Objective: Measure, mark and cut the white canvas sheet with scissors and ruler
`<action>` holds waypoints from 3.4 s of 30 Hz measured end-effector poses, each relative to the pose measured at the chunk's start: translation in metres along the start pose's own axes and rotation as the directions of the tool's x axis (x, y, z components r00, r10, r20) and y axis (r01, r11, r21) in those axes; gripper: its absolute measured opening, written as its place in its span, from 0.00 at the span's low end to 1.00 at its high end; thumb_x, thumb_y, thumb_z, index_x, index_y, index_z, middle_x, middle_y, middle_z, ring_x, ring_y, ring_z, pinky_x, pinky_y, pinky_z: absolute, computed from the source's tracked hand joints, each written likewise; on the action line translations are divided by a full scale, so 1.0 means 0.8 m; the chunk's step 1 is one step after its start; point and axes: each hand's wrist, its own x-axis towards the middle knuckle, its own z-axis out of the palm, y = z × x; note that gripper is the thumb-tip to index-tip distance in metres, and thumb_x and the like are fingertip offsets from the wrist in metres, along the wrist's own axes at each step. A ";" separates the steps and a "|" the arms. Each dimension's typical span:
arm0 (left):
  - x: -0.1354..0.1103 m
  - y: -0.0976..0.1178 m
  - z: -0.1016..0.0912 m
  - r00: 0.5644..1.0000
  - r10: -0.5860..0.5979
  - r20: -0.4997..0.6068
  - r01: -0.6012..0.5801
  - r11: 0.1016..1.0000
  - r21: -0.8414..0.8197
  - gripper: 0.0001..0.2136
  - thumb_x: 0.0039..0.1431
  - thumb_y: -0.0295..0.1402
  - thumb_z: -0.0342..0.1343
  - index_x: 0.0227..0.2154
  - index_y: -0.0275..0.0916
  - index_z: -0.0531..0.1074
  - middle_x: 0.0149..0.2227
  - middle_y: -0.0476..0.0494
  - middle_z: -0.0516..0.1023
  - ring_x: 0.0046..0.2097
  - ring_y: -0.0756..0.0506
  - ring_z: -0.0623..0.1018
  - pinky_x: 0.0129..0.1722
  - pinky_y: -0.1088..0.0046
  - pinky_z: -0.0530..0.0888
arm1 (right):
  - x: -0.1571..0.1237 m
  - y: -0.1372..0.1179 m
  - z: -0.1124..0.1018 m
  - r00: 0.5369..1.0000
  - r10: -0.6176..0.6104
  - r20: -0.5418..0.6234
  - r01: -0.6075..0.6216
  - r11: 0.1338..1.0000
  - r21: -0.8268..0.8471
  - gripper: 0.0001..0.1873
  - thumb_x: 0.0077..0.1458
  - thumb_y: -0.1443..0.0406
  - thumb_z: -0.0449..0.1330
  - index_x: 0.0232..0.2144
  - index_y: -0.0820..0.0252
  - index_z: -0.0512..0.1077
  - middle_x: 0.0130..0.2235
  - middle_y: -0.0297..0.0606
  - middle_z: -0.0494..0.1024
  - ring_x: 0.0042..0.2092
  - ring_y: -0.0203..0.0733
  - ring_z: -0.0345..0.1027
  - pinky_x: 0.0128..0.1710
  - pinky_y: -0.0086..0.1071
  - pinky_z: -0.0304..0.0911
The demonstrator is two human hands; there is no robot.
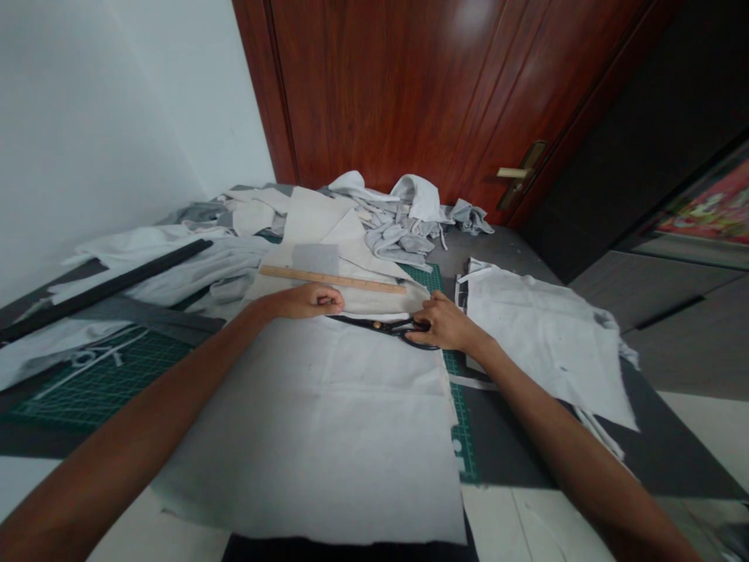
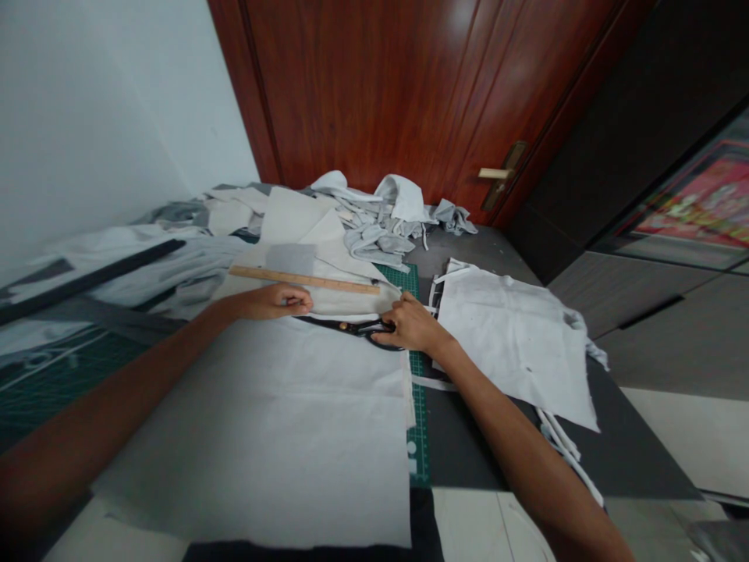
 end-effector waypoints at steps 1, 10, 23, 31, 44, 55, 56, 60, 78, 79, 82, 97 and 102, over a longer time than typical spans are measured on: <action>0.000 0.000 0.000 1.000 0.003 0.002 -0.003 1.000 0.002 0.21 0.63 0.52 0.54 0.36 0.36 0.76 0.32 0.46 0.75 0.35 0.47 0.72 0.34 0.76 0.64 | 0.000 0.000 0.000 1.000 -0.001 0.001 0.001 1.000 0.002 0.22 0.61 0.51 0.63 0.22 0.59 0.71 0.25 0.36 0.74 0.29 0.40 0.61 0.45 0.38 0.52; -0.001 0.000 -0.001 0.999 0.036 0.008 -0.036 0.999 -0.017 0.23 0.64 0.53 0.53 0.36 0.35 0.76 0.33 0.46 0.75 0.36 0.48 0.73 0.36 0.77 0.66 | 0.000 0.001 0.000 1.000 0.003 0.005 -0.003 1.000 0.009 0.22 0.61 0.51 0.63 0.22 0.59 0.71 0.25 0.36 0.74 0.29 0.40 0.61 0.45 0.38 0.52; 0.001 -0.003 0.001 0.999 0.033 0.006 -0.033 0.999 -0.022 0.22 0.63 0.53 0.53 0.36 0.35 0.75 0.34 0.45 0.76 0.35 0.47 0.72 0.34 0.76 0.64 | 0.000 0.001 0.002 1.000 0.008 0.006 -0.008 1.000 -0.007 0.21 0.61 0.52 0.63 0.22 0.59 0.72 0.25 0.36 0.73 0.29 0.40 0.61 0.45 0.38 0.51; 0.001 -0.004 0.001 0.999 0.043 -0.017 -0.043 0.999 -0.012 0.21 0.62 0.53 0.55 0.34 0.36 0.76 0.31 0.46 0.74 0.33 0.48 0.71 0.32 0.75 0.64 | 0.000 0.000 0.000 1.000 0.003 0.007 -0.003 1.000 -0.014 0.22 0.62 0.51 0.62 0.22 0.59 0.73 0.25 0.36 0.73 0.30 0.40 0.61 0.45 0.38 0.51; -0.001 -0.005 0.001 0.998 0.058 -0.023 -0.058 0.998 0.007 0.20 0.67 0.50 0.47 0.34 0.37 0.69 0.32 0.49 0.67 0.34 0.49 0.68 0.34 0.76 0.64 | 0.002 -0.004 -0.002 0.998 0.057 0.033 -0.055 0.996 -0.069 0.22 0.58 0.51 0.62 0.20 0.60 0.73 0.25 0.38 0.75 0.29 0.40 0.63 0.44 0.38 0.50; -0.001 -0.004 0.001 0.999 0.029 -0.019 -0.030 0.999 -0.019 0.20 0.65 0.51 0.50 0.35 0.36 0.71 0.32 0.48 0.71 0.34 0.49 0.70 0.34 0.77 0.65 | -0.002 0.000 -0.006 0.995 0.058 0.077 -0.057 0.998 -0.018 0.21 0.58 0.51 0.61 0.21 0.59 0.71 0.25 0.37 0.75 0.31 0.41 0.65 0.45 0.39 0.49; -0.001 -0.006 0.001 0.999 0.028 -0.021 -0.028 0.999 -0.018 0.20 0.65 0.51 0.50 0.35 0.36 0.72 0.32 0.48 0.71 0.34 0.49 0.70 0.34 0.77 0.65 | -0.002 0.000 -0.006 0.995 0.056 0.082 -0.055 0.998 -0.010 0.21 0.58 0.51 0.61 0.21 0.59 0.70 0.25 0.36 0.74 0.31 0.41 0.65 0.45 0.39 0.48; -0.001 -0.008 0.002 0.999 0.019 -0.031 -0.020 0.999 -0.026 0.21 0.65 0.52 0.50 0.35 0.36 0.72 0.32 0.48 0.72 0.34 0.48 0.70 0.33 0.77 0.65 | -0.003 0.001 -0.007 0.993 0.063 0.099 -0.064 0.998 0.003 0.20 0.58 0.53 0.61 0.21 0.59 0.70 0.25 0.36 0.74 0.31 0.41 0.64 0.45 0.39 0.48; 0.000 -0.010 0.006 0.998 -0.011 -0.058 0.004 0.992 -0.124 0.22 0.61 0.53 0.56 0.37 0.35 0.76 0.33 0.46 0.75 0.35 0.48 0.72 0.34 0.76 0.66 | 0.018 -0.006 -0.007 0.990 0.064 0.125 -0.063 0.998 -0.012 0.21 0.58 0.52 0.60 0.21 0.59 0.70 0.24 0.36 0.73 0.31 0.41 0.63 0.46 0.39 0.48; 0.000 -0.009 0.006 0.998 -0.008 -0.054 0.001 0.991 -0.134 0.22 0.60 0.54 0.56 0.36 0.35 0.75 0.34 0.46 0.75 0.35 0.48 0.73 0.35 0.76 0.66 | 0.020 -0.006 -0.007 0.991 0.060 0.121 -0.060 0.998 -0.007 0.21 0.58 0.52 0.60 0.21 0.59 0.70 0.24 0.36 0.73 0.31 0.41 0.63 0.46 0.39 0.48; -0.001 -0.005 0.004 0.999 -0.013 -0.030 0.008 0.987 -0.162 0.23 0.60 0.55 0.57 0.36 0.35 0.75 0.34 0.46 0.75 0.35 0.48 0.72 0.34 0.76 0.67 | 0.027 -0.009 -0.005 0.992 0.056 0.113 -0.056 0.998 0.000 0.21 0.58 0.51 0.61 0.21 0.59 0.70 0.24 0.36 0.73 0.32 0.41 0.64 0.46 0.39 0.48; -0.003 -0.006 0.001 1.000 -0.013 -0.004 0.012 0.988 -0.155 0.24 0.60 0.56 0.56 0.38 0.35 0.75 0.34 0.46 0.74 0.35 0.48 0.72 0.34 0.77 0.66 | 0.039 -0.016 -0.004 0.993 0.035 0.109 -0.034 0.999 -0.008 0.21 0.58 0.51 0.62 0.21 0.59 0.72 0.25 0.35 0.75 0.29 0.40 0.63 0.46 0.40 0.50; -0.003 -0.004 0.003 0.999 -0.034 -0.016 0.031 0.990 -0.136 0.24 0.60 0.55 0.56 0.39 0.35 0.75 0.35 0.46 0.75 0.36 0.48 0.73 0.35 0.77 0.67 | 0.041 -0.013 -0.002 0.993 0.017 0.120 -0.015 1.000 -0.012 0.22 0.60 0.51 0.62 0.22 0.60 0.74 0.24 0.36 0.76 0.29 0.40 0.64 0.43 0.38 0.53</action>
